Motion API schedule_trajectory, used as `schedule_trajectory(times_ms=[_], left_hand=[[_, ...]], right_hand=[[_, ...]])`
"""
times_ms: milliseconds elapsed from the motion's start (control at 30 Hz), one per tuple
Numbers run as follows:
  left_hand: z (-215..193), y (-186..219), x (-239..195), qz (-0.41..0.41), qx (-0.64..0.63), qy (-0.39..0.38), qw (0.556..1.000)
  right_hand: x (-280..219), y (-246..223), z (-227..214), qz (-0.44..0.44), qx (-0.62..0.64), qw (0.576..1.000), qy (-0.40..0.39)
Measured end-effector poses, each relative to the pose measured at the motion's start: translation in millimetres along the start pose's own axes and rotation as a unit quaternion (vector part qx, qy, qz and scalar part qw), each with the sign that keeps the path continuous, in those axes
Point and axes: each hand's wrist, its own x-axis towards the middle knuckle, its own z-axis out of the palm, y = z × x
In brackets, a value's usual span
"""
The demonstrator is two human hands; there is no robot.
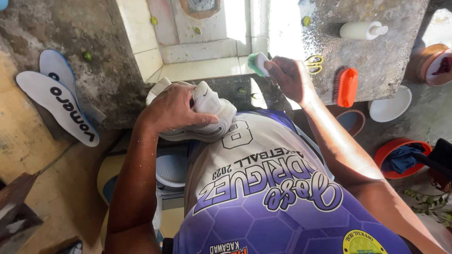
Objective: The person scrubs a white sneaker with a green brush and a purple liquid cleaner at a concrete sink. They repeatedly apply the cleaner, scrub the upper and sole, and rinse the shoe under running water.
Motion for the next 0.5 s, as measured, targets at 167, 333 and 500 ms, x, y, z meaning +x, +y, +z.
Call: schedule_trajectory(times_ms=[167, 333, 500], left_hand=[[10, -6, 6, -0.029, -0.002, 0.02, 0.999], [14, -12, 0, -0.079, -0.009, 0.047, 0.996], [14, -5, -12, -0.009, -0.011, 0.037, 0.999]], right_hand=[[-7, -2, 5, 0.028, -0.02, 0.999, -0.023], [-4, -6, -2, 0.001, -0.034, 0.999, -0.029], [-9, -7, -13, -0.028, -0.035, 0.998, -0.034]])
